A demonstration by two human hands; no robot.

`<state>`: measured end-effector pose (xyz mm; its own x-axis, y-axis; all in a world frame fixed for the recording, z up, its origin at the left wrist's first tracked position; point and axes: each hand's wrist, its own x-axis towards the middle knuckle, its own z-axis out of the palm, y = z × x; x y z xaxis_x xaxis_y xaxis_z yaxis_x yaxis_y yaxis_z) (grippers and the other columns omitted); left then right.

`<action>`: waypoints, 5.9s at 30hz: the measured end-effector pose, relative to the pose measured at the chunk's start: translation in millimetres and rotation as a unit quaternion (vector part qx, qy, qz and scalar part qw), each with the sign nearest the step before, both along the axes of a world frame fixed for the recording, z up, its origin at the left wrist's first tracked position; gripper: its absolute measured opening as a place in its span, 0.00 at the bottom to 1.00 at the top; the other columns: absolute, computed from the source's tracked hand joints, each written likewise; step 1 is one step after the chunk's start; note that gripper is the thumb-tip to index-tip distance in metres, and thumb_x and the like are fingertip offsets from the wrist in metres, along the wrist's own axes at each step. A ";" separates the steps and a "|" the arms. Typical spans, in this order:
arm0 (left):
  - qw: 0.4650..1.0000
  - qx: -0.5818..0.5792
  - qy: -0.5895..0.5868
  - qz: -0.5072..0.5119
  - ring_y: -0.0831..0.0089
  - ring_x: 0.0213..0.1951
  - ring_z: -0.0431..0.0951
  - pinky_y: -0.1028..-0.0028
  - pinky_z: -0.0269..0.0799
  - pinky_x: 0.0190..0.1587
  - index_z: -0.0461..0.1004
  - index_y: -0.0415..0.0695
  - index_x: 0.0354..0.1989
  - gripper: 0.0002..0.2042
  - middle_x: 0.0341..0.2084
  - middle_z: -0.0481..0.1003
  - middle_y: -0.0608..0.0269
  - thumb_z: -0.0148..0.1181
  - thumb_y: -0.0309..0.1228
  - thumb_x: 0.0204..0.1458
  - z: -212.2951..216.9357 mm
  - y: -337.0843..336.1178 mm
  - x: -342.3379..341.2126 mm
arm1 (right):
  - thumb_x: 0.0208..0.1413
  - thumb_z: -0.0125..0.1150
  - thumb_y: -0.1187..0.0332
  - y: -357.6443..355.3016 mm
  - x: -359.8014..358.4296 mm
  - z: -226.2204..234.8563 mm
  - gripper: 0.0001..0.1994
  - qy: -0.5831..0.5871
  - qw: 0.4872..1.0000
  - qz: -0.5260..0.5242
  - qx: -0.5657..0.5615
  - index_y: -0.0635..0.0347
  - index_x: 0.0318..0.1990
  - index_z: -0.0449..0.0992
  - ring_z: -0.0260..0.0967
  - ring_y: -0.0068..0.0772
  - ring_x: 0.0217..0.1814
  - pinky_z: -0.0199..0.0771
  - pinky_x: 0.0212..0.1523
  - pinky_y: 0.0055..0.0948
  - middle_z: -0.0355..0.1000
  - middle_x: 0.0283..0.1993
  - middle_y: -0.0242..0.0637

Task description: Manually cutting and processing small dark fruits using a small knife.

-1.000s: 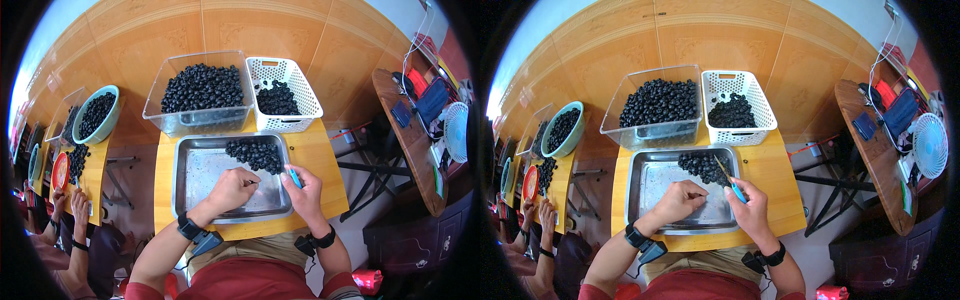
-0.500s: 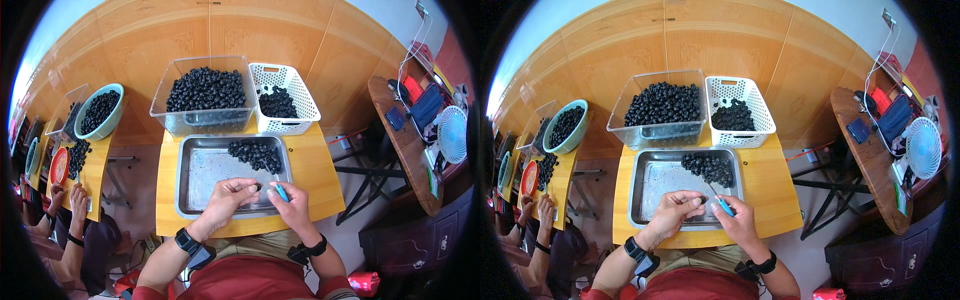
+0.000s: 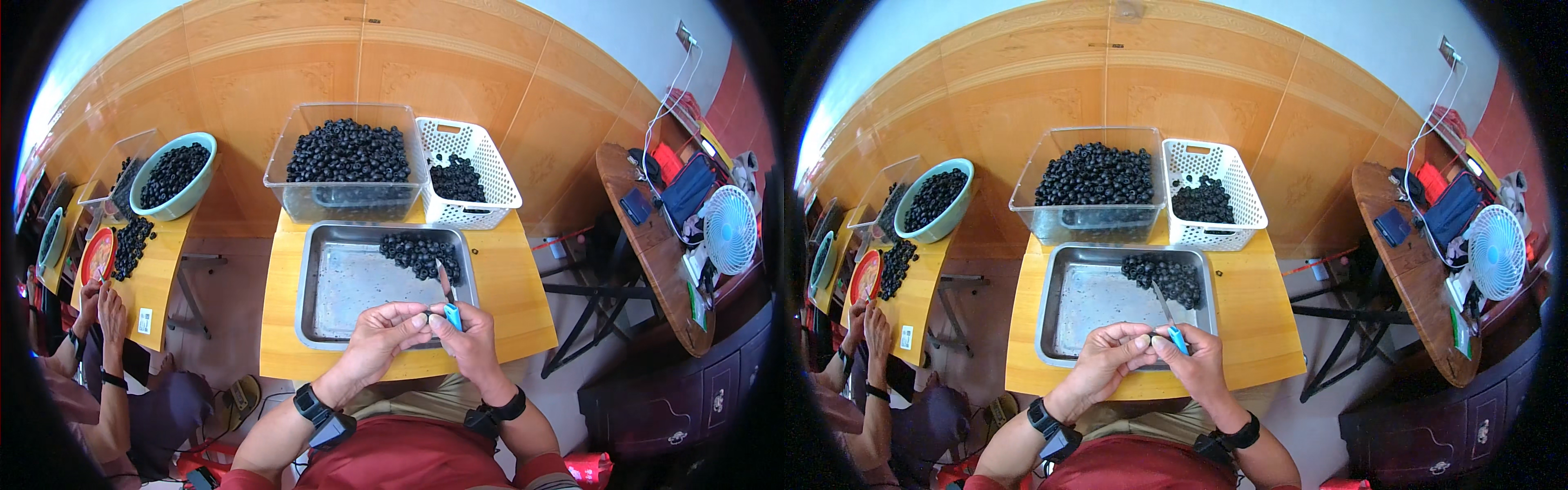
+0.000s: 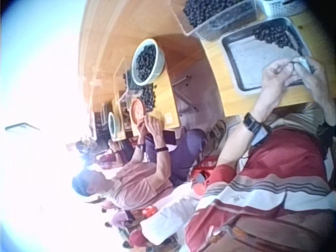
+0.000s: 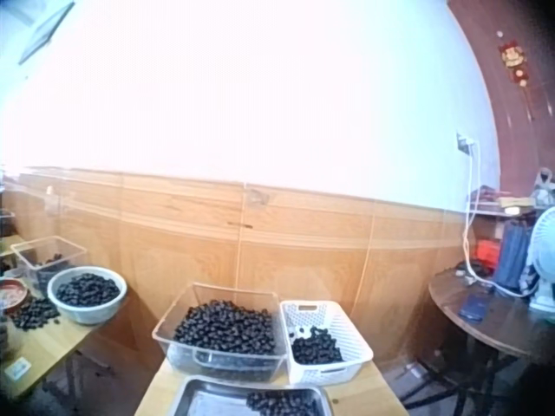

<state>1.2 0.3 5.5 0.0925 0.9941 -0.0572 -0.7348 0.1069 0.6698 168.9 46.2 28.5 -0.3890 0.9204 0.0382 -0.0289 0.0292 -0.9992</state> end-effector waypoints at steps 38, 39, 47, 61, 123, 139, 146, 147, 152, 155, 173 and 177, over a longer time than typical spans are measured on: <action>0.995 0.031 -0.097 0.005 0.70 0.39 0.82 0.72 0.82 0.47 0.75 0.37 0.45 0.08 0.38 0.79 0.56 0.57 0.23 0.60 -2.3 -9.0 -10.9 | 0.58 0.64 0.63 -7.1 8.8 12.7 0.17 -0.136 0.934 0.044 0.327 0.65 0.49 0.77 0.67 0.34 0.22 0.65 0.24 0.31 0.69 0.24 0.41; 0.995 0.042 -0.089 0.006 0.70 0.39 0.82 0.71 0.82 0.46 0.75 0.37 0.45 0.07 0.38 0.79 0.57 0.57 0.23 0.60 -3.2 -9.7 -10.9 | 0.58 0.64 0.63 -7.2 9.3 13.8 0.17 -0.135 0.934 0.045 0.327 0.65 0.49 0.77 0.67 0.34 0.22 0.65 0.24 0.31 0.69 0.24 0.41; 0.996 0.044 -0.063 0.034 0.72 0.37 0.81 0.72 0.81 0.45 0.75 0.37 0.45 0.07 0.36 0.79 0.58 0.59 0.24 0.59 3.8 -18.0 -17.4 | 0.57 0.65 0.64 -9.8 5.5 21.1 0.17 -0.135 0.943 0.061 0.297 0.68 0.49 0.78 0.68 0.31 0.24 0.66 0.26 0.27 0.71 0.26 0.42; 0.996 0.049 -0.062 0.045 0.72 0.38 0.81 0.73 0.81 0.44 0.75 0.38 0.45 0.07 0.37 0.79 0.58 0.58 0.23 0.59 15.6 -29.2 -23.0 | 0.58 0.66 0.62 0.3 -6.0 32.0 0.21 -0.053 0.964 0.113 0.236 0.68 0.53 0.76 0.69 0.18 0.35 0.69 0.36 0.20 0.76 0.37 0.36; 0.985 -0.043 0.164 -0.006 0.72 0.37 0.82 0.73 0.82 0.43 0.77 0.37 0.46 0.09 0.38 0.81 0.54 0.58 0.24 0.59 0.6 69.3 -12.6 | 0.56 0.67 0.68 62.9 23.8 -13.3 0.16 -0.072 0.993 -0.029 0.088 0.68 0.50 0.78 0.67 0.14 0.34 0.70 0.36 0.18 0.75 0.35 0.28; 0.998 -0.048 0.013 -0.028 0.70 0.41 0.81 0.71 0.81 0.48 0.75 0.36 0.48 0.10 0.43 0.79 0.57 0.58 0.22 0.59 -0.9 46.4 -8.9 | 0.59 0.66 0.66 59.5 4.7 -2.2 0.14 -0.019 0.998 0.054 -0.011 0.66 0.48 0.79 0.70 0.15 0.38 0.71 0.38 0.19 0.78 0.37 0.31; 0.998 -0.059 -0.004 -0.013 0.70 0.40 0.82 0.71 0.81 0.47 0.76 0.37 0.47 0.09 0.39 0.79 0.58 0.59 0.22 0.58 -6.9 41.3 -15.4 | 0.58 0.66 0.63 59.8 6.7 -8.5 0.17 -0.060 0.997 0.023 0.039 0.67 0.50 0.78 0.68 0.15 0.35 0.69 0.36 0.19 0.77 0.36 0.31; 0.998 -0.066 -0.014 -0.001 0.71 0.39 0.82 0.72 0.82 0.45 0.76 0.38 0.46 0.09 0.38 0.80 0.57 0.59 0.22 0.58 -5.7 41.4 -16.0 | 0.58 0.66 0.63 57.8 6.5 -6.8 0.17 -0.059 0.997 0.024 0.038 0.67 0.50 0.78 0.68 0.15 0.35 0.69 0.36 0.19 0.77 0.36 0.31; 0.996 -0.084 -0.030 0.022 0.71 0.38 0.82 0.73 0.84 0.44 0.76 0.38 0.46 0.08 0.37 0.80 0.56 0.59 0.22 0.58 -3.9 39.2 -17.1 | 0.61 0.61 0.61 52.3 7.6 -4.0 0.19 -0.073 0.980 0.078 0.169 0.68 0.52 0.75 0.70 0.27 0.32 0.69 0.34 0.25 0.74 0.34 0.39; 0.997 -0.056 -0.050 0.020 0.70 0.39 0.82 0.72 0.82 0.46 0.75 0.38 0.45 0.07 0.39 0.79 0.58 0.58 0.21 0.58 -5.5 38.5 -16.8 | 0.62 0.60 0.62 48.9 6.0 -0.5 0.19 -0.097 0.968 0.087 0.214 0.68 0.53 0.75 0.69 0.33 0.28 0.67 0.29 0.29 0.70 0.29 0.42; 0.998 -0.001 -0.053 0.020 0.69 0.40 0.82 0.69 0.82 0.47 0.74 0.36 0.45 0.08 0.39 0.79 0.54 0.58 0.21 0.58 -6.0 29.5 -16.7 | 0.60 0.63 0.62 41.5 6.2 5.4 0.18 -0.122 0.959 0.085 0.241 0.65 0.51 0.77 0.68 0.32 0.25 0.67 0.26 0.30 0.71 0.28 0.41; 0.999 0.021 -0.036 0.024 0.69 0.39 0.81 0.70 0.81 0.44 0.75 0.35 0.43 0.06 0.39 0.79 0.53 0.58 0.20 0.58 4.3 23.1 -18.4 | 0.61 0.62 0.63 48.8 5.7 -6.9 0.17 -0.118 0.964 0.058 0.232 0.67 0.51 0.77 0.69 0.30 0.27 0.67 0.28 0.29 0.72 0.29 0.41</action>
<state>-17.2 23.4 9.9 0.0474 0.9988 -0.0106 -0.7852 0.0438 0.6177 174.6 95.0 21.6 -0.5365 0.7749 0.3342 0.1667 0.4855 -0.8582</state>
